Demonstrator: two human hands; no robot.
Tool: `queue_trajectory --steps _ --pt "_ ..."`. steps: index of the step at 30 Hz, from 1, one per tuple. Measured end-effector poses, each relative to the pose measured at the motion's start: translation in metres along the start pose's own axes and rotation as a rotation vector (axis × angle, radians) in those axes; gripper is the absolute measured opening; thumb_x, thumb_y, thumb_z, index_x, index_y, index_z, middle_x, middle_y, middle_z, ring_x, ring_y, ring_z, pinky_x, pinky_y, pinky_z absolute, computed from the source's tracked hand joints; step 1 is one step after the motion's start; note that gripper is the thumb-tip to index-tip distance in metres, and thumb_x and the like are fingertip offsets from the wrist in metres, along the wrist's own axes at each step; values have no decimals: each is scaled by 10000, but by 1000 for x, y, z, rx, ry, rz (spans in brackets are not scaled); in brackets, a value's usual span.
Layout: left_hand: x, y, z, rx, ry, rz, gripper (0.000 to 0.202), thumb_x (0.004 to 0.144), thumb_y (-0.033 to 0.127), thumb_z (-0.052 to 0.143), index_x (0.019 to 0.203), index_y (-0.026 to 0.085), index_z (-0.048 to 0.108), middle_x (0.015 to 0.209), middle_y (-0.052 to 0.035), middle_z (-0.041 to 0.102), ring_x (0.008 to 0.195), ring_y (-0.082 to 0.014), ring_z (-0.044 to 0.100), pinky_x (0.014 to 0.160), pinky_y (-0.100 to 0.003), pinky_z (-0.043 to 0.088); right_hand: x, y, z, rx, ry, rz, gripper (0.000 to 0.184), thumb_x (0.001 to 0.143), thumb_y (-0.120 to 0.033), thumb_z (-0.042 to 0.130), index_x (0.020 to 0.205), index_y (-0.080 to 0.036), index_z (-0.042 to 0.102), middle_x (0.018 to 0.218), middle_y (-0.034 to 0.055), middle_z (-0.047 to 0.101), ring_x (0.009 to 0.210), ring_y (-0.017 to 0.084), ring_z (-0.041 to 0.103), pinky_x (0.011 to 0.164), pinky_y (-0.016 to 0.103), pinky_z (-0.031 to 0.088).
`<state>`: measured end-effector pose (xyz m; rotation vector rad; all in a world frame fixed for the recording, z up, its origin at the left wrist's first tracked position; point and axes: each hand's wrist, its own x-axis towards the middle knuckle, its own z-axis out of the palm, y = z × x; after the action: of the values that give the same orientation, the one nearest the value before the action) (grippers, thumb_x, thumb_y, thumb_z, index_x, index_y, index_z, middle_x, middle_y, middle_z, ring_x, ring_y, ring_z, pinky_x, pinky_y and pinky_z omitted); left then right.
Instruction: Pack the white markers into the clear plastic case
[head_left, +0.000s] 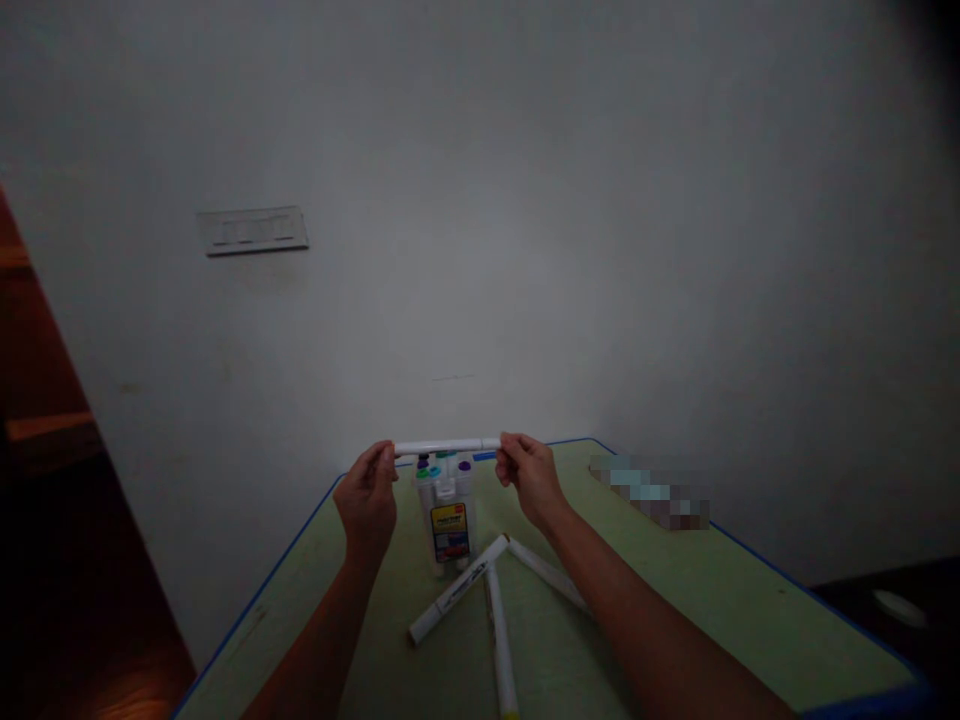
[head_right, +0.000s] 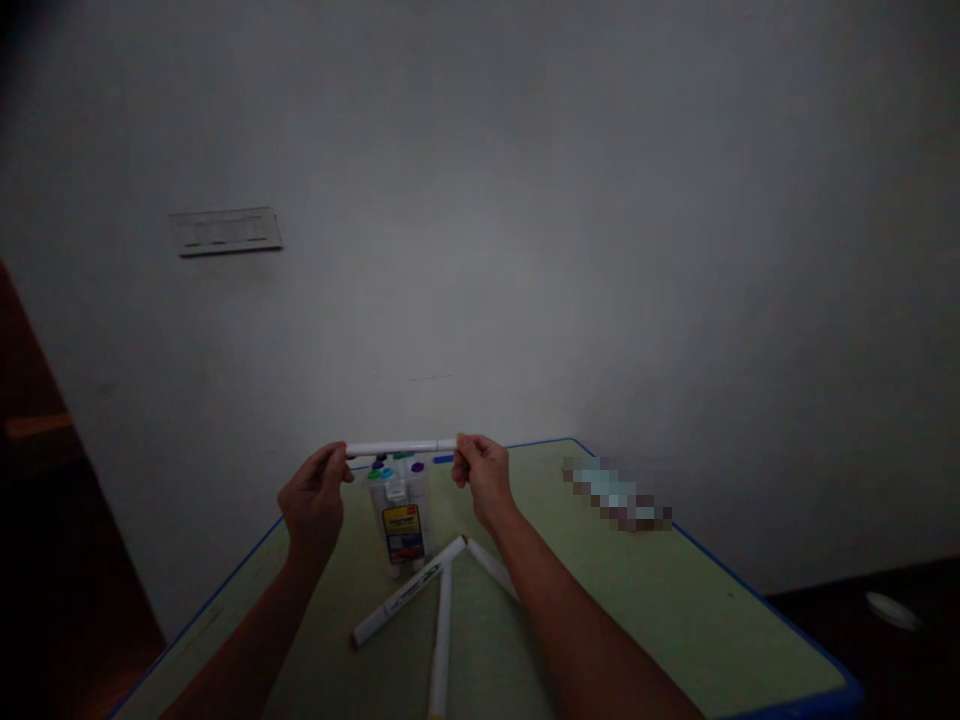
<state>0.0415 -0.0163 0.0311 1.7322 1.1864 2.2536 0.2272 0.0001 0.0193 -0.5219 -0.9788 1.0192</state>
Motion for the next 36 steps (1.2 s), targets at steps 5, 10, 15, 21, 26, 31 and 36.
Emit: queue_trajectory --steps 5,10,15,21,26,31,36 --pt "-1 4 1 -12 -2 -22 285 728 333 534 887 113 621 662 -24 613 530 -96 520 531 -208 449 0 -2 1 -11 6 5 363 608 -452 652 547 -149 460 459 -44 442 350 57 381 310 181 256" --pt "-1 4 -1 12 -34 6 278 745 325 518 894 117 626 615 0 571 531 -92 504 534 -201 431 0 -2 1 -15 4 7 396 608 -479 647 533 -156 431 448 -49 423 342 54 369 303 177 246" --pt "-1 4 -1 29 -46 31 270 762 312 506 901 114 628 576 16 521 528 -88 483 538 -198 413 -1 -2 2 -25 3 4 398 615 -479 643 533 -157 424 440 -53 411 340 54 366 304 176 245" --pt "-2 3 -1 11 -57 26 281 769 317 499 919 116 628 586 15 528 537 -89 491 555 -205 415 -1 -1 1 -13 -22 5 365 625 -444 645 546 -155 438 452 -53 416 350 57 373 312 177 251" --pt "-1 0 -1 21 -59 -4 314 772 327 491 954 107 623 559 20 527 531 -91 500 549 -207 418 0 0 1 -4 -32 -15 333 626 -416 648 561 -147 464 462 -51 424 355 54 372 317 176 251" --pt "-1 -3 0 23 -56 -34 323 773 331 494 970 108 618 555 17 545 539 -97 520 562 -217 429 1 1 0 4 -33 -25 290 625 -384 645 582 -143 490 474 -43 451 362 60 391 321 179 268" --pt "-2 -2 1 -21 -40 -27 305 758 323 522 954 109 615 587 10 561 528 -88 507 538 -207 429 1 3 -1 14 -28 -24 250 605 -350 656 621 -139 523 503 -35 487 370 61 412 324 176 282"
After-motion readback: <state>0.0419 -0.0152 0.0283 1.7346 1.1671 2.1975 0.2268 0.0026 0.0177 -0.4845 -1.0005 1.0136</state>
